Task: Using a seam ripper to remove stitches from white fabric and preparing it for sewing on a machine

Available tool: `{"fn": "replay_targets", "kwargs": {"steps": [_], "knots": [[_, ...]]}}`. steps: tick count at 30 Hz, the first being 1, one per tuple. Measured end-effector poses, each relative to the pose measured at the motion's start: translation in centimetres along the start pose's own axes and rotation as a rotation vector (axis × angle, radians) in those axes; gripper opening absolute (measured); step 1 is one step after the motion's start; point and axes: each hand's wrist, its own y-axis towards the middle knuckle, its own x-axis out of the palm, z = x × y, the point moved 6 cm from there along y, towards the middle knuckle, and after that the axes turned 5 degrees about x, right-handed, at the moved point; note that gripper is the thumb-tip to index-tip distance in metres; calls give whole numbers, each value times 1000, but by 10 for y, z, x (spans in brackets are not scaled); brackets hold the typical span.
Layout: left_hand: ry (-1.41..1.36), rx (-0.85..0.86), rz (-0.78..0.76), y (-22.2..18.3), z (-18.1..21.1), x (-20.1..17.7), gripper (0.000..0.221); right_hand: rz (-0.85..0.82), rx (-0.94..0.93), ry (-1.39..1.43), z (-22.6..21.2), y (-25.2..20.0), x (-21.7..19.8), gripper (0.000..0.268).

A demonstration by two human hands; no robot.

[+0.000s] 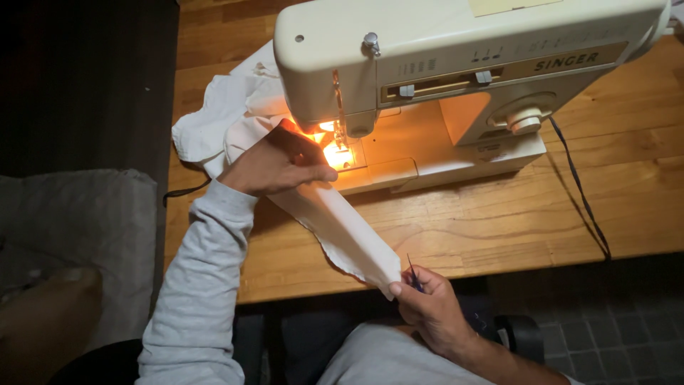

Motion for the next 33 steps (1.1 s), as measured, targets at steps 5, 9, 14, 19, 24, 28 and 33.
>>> {"fn": "replay_targets", "kwargs": {"steps": [5, 9, 14, 19, 24, 28, 33], "knots": [[-48, 16, -28, 0, 5, 2, 40, 4, -12, -28, 3, 2, -3, 33], [155, -375, -83, -9, -1, 7, 62, 78, -152, -207, 2, 5, -11, 31], [317, 306, 52, -21, 45, 54, 36, 182, -411, -546, -28, -11, 4, 25], [266, 723, 35, -48, 86, 92, 39, 240, -711, -738, -57, -27, 24, 18], [194, 654, 180, -51, 84, 98, 43, 119, -1073, -849, -67, -37, 43, 18], [235, 680, 110, -53, 91, 102, 45, 63, -1170, -923, -80, -43, 57, 13], [153, 604, 149, -51, 85, 104, 26, 76, -1250, -930, -94, -39, 56, 16]]}}
